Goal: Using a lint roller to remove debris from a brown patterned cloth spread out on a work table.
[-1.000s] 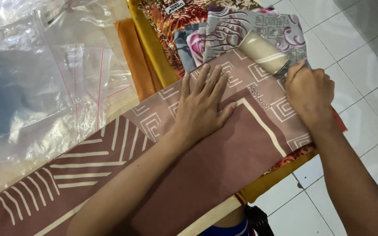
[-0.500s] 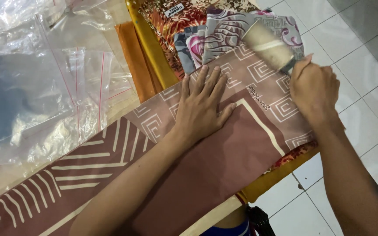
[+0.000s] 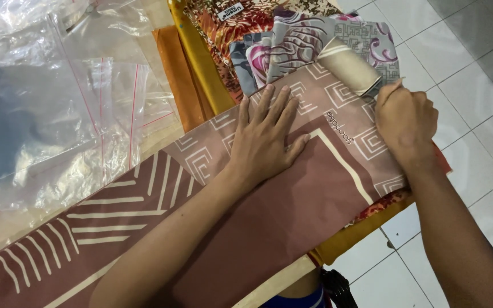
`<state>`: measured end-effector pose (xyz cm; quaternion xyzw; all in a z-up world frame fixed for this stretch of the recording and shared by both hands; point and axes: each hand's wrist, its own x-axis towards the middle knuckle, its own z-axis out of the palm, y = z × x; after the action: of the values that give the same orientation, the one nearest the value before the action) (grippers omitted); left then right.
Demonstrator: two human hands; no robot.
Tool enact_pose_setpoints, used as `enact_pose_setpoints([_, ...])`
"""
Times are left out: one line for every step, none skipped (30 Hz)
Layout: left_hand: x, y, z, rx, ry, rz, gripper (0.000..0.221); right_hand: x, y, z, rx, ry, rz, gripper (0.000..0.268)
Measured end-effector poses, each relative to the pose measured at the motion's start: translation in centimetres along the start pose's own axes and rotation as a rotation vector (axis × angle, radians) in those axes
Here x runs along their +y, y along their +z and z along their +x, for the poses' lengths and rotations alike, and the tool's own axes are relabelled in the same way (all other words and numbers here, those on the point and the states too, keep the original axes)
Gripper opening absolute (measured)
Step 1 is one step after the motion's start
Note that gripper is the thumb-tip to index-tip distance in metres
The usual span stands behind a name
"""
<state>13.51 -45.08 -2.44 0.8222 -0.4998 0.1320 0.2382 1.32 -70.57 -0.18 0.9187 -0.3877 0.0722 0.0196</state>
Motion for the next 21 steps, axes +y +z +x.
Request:
enact_pose_setpoints([-0.1, 0.0, 0.0, 0.000, -0.002, 0.001, 0.068, 0.1, 0.1, 0.2, 0.000, -0.002, 0.000, 0.068])
enact_pose_setpoints([-0.1, 0.1, 0.0, 0.016, 0.007, 0.011, 0.067, 0.1, 0.2, 0.5, 0.001, 0.009, -0.004, 0.069])
enact_pose_setpoints([-0.1, 0.1, 0.0, 0.030, 0.015, 0.020, 0.067, 0.2, 0.2, 0.6, 0.000, 0.021, -0.009, 0.071])
enact_pose_setpoints([-0.1, 0.2, -0.1, 0.029, 0.013, 0.018, 0.067, 0.1, -0.2, 0.9, -0.002, 0.020, -0.011, 0.071])
enact_pose_setpoints([-0.1, 0.3, -0.1, 0.018, 0.007, 0.016, 0.068, 0.1, -0.6, 1.1, -0.015, 0.044, 0.059, 0.071])
enact_pose_setpoints([-0.1, 0.4, -0.1, 0.007, 0.001, 0.013, 0.068, 0.1, -1.1, 1.3, -0.028, 0.068, 0.129, 0.072])
enact_pose_setpoints([-0.1, 0.3, -0.2, 0.009, 0.004, 0.012, 0.068, 0.3, -1.5, 0.7, -0.025, 0.070, 0.128, 0.072])
enact_pose_setpoints([0.0, 0.3, -0.2, 0.000, 0.003, 0.013, 0.069, 0.4, -1.9, 0.0, -0.054, 0.055, 0.239, 0.070])
enact_pose_setpoints([0.0, 0.3, -0.2, -0.007, 0.002, 0.016, 0.069, 0.5, -2.3, -0.5, -0.081, 0.038, 0.352, 0.070])
enact_pose_setpoints([-0.2, 0.3, 0.1, -0.004, 0.004, 0.017, 0.069, 0.1, -3.4, -1.2, -0.077, 0.038, 0.353, 0.070])
enact_pose_setpoints([-0.2, 0.4, -0.1, 0.003, 0.007, 0.025, 0.070, -0.2, -4.3, -2.2, -0.101, 0.047, 0.301, 0.073])
enact_pose_setpoints([-0.2, 0.5, -0.2, 0.011, 0.010, 0.032, 0.070, -0.5, -5.2, -3.1, -0.125, 0.056, 0.249, 0.077])
enact_pose_setpoints([-0.2, 0.5, -0.1, 0.009, 0.012, 0.030, 0.070, -0.2, -4.9, -3.4, -0.126, 0.059, 0.248, 0.077])
enact_pose_setpoints([-0.2, 0.5, -0.1, -0.009, 0.002, 0.015, 0.069, 0.1, -4.5, -3.8, -0.116, 0.023, 0.221, 0.075])
enact_pose_setpoints([-0.2, 0.4, 0.0, -0.026, -0.007, 0.002, 0.068, 0.4, -4.2, -4.0, -0.105, -0.015, 0.194, 0.074])
enact_pose_setpoints([-0.2, 0.5, 0.1, -0.027, -0.006, 0.001, 0.068, 0.6, -4.1, -4.1, -0.105, -0.013, 0.194, 0.074])
enact_pose_setpoints([-0.2, 0.5, 0.2, -0.031, -0.006, -0.005, 0.059, 0.8, -3.9, -4.2, -0.111, -0.044, 0.161, 0.072])
enact_pose_setpoints([-0.3, 0.5, 0.2, -0.035, -0.007, -0.011, 0.051, 0.9, -3.7, -4.3, -0.118, -0.076, 0.129, 0.070])
enact_pose_setpoints([-0.4, 0.5, 0.2, -0.034, -0.009, -0.012, 0.051, 1.1, -3.5, -4.3, -0.118, -0.078, 0.128, 0.070])
enact_pose_setpoints([-0.6, 0.6, 0.2, -0.050, -0.006, -0.025, 0.051, 1.3, -3.4, -4.3, -0.122, -0.076, 0.124, 0.071])
enact_pose_setpoints([-0.7, 0.6, 0.2, -0.068, -0.003, -0.040, 0.050, 1.6, -3.2, -4.4, -0.128, -0.073, 0.120, 0.071])
